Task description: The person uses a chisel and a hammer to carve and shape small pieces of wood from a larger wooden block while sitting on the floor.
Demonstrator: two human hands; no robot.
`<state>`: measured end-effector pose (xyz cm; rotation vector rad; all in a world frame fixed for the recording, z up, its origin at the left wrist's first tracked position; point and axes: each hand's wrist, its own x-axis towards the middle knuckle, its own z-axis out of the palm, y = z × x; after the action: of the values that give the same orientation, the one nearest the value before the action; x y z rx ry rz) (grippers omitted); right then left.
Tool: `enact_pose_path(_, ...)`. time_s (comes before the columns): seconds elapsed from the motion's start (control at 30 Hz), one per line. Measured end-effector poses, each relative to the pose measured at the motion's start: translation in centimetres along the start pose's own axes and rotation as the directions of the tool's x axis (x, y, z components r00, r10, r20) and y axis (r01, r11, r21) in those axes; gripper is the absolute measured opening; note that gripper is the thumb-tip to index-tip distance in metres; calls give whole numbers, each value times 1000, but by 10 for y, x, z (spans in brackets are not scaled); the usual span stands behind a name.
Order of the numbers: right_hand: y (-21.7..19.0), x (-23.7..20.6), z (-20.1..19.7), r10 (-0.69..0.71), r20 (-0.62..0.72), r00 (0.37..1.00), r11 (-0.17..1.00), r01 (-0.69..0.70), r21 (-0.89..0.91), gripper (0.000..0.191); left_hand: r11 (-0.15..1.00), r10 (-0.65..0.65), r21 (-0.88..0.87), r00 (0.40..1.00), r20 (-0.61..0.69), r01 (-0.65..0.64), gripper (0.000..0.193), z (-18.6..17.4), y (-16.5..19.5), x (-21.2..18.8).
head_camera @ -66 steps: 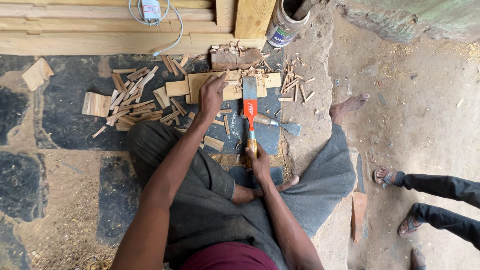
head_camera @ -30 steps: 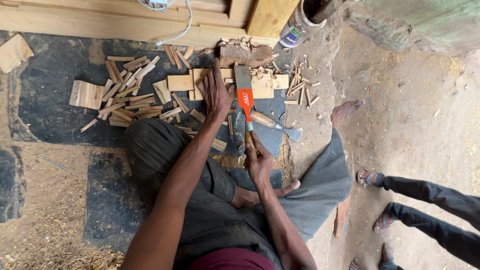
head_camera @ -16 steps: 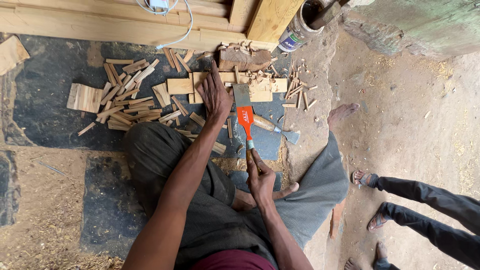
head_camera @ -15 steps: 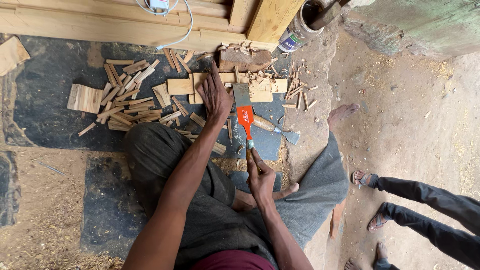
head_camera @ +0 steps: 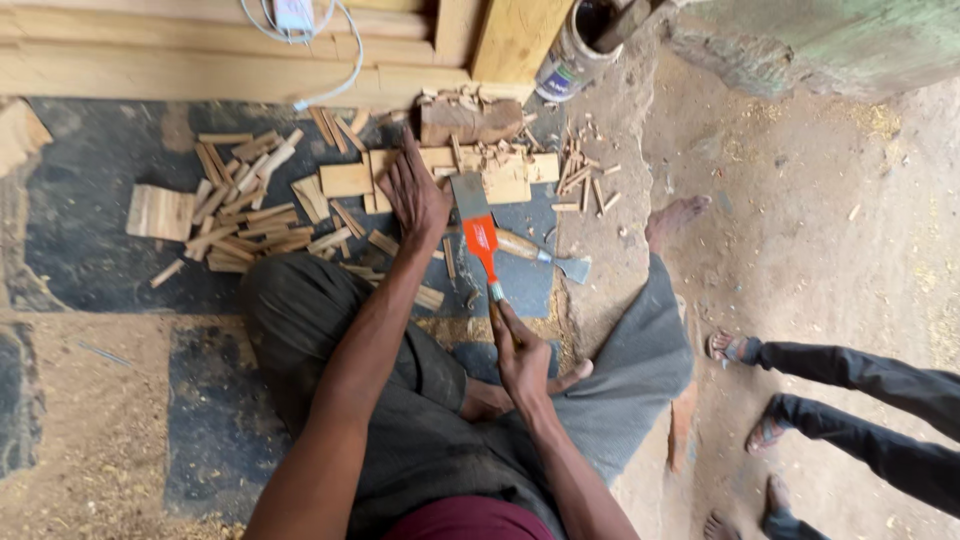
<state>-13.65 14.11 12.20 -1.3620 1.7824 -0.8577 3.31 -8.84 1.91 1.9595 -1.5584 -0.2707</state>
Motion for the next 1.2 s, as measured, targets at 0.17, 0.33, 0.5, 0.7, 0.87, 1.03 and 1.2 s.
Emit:
enact_pose_path(0.17, -2, 22, 12, -85, -19, 996, 996, 84, -27, 34, 1000, 17, 14, 1000, 18, -17, 129, 0, 0, -3)
enact_pose_path(0.33, -9, 9, 2, 165, 28, 986, 983, -162, -86, 36, 1000, 10, 3, 1000, 2, -10, 130, 1, -1, 2)
enact_pose_path(0.5, -21, 39, 18, -89, 15, 996, 996, 88, 24, 32, 999, -6, 39, 1000, 23, 6, 129, -4, 3, 0)
enact_pose_path(0.7, -18, 30, 16, -14, 0, 1000, 997, 14, -79, 34, 998, -18, -54, 997, 69, 22, 121, -8, 2, 1)
enact_pose_path(0.87, -28, 31, 28, -15, -8, 1000, 999, 15, 34, 36, 999, -5, 49, 999, 54, 3, 112, 1, -1, 3)
enact_pose_path(1.03, -35, 33, 27, 321, 158, 934, 688, -345, 638, 50, 982, 150, 131, 984, -98, -137, 99, -4, 2, -2)
enact_pose_path(1.2, -11, 5, -9, 280, 74, 957, 757, -267, 596, 56, 943, 330, -21, 943, -46, -331, 79, -9, -2, -6)
